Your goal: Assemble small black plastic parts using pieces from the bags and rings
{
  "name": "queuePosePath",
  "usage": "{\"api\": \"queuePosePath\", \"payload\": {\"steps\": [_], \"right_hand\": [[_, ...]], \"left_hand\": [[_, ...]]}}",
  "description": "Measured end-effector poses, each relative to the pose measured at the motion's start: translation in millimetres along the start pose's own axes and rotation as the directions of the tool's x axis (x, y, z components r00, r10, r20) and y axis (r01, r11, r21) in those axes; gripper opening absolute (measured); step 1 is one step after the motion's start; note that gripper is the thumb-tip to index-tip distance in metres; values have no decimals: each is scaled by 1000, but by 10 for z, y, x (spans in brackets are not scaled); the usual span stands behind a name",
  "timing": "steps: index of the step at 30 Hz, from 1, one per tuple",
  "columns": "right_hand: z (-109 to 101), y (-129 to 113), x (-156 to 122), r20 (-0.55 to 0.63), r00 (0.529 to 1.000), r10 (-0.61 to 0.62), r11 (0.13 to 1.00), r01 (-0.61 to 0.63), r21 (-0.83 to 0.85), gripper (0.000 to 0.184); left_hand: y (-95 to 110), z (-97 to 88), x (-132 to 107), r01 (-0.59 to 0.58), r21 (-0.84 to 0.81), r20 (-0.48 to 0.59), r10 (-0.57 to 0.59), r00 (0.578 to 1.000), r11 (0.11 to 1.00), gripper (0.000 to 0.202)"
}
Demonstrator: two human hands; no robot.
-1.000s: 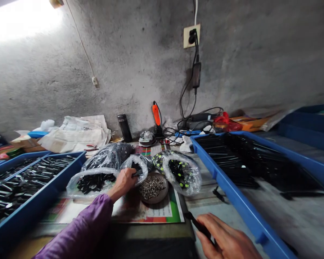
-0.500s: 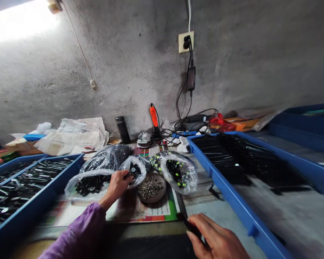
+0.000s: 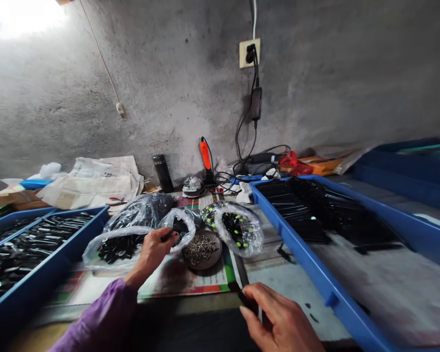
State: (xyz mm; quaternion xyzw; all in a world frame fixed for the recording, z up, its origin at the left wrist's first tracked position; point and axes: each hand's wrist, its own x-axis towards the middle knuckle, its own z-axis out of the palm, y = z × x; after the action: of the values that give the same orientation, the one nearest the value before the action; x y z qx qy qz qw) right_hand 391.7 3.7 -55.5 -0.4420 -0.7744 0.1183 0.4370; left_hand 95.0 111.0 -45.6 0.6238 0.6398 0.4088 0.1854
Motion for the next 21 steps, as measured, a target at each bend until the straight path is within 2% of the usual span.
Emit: {"api": "queuePosePath", "payload": {"steps": [4, 8, 12, 15, 18, 21], "right_hand": [[0, -133, 14, 103, 983, 149, 987, -154, 39, 20], [54, -189, -22, 226, 942, 248, 956, -276, 102, 22], [145, -240, -96, 311, 909, 278, 910, -353, 219, 22], [206, -330, -140, 351, 892, 286, 879, -389, 274, 20], [244, -440, -179, 366, 884, 292, 870, -405, 282, 21], [266, -538, -213, 368, 887, 280, 862, -401, 310, 22]], "left_hand": [[186, -22, -200, 37, -208, 32, -31, 999, 978, 28], [416, -21, -555, 110, -392, 124, -66, 990, 913, 27], [616, -4, -980, 192, -483, 202, -105, 974, 854, 27], [693, 20, -1246, 265, -570, 243, -149, 959, 778, 25], [716, 50, -1416, 329, -637, 280, -188, 941, 697, 27], [721, 70, -1503, 328, -678, 260, -202, 944, 658, 28]]}}
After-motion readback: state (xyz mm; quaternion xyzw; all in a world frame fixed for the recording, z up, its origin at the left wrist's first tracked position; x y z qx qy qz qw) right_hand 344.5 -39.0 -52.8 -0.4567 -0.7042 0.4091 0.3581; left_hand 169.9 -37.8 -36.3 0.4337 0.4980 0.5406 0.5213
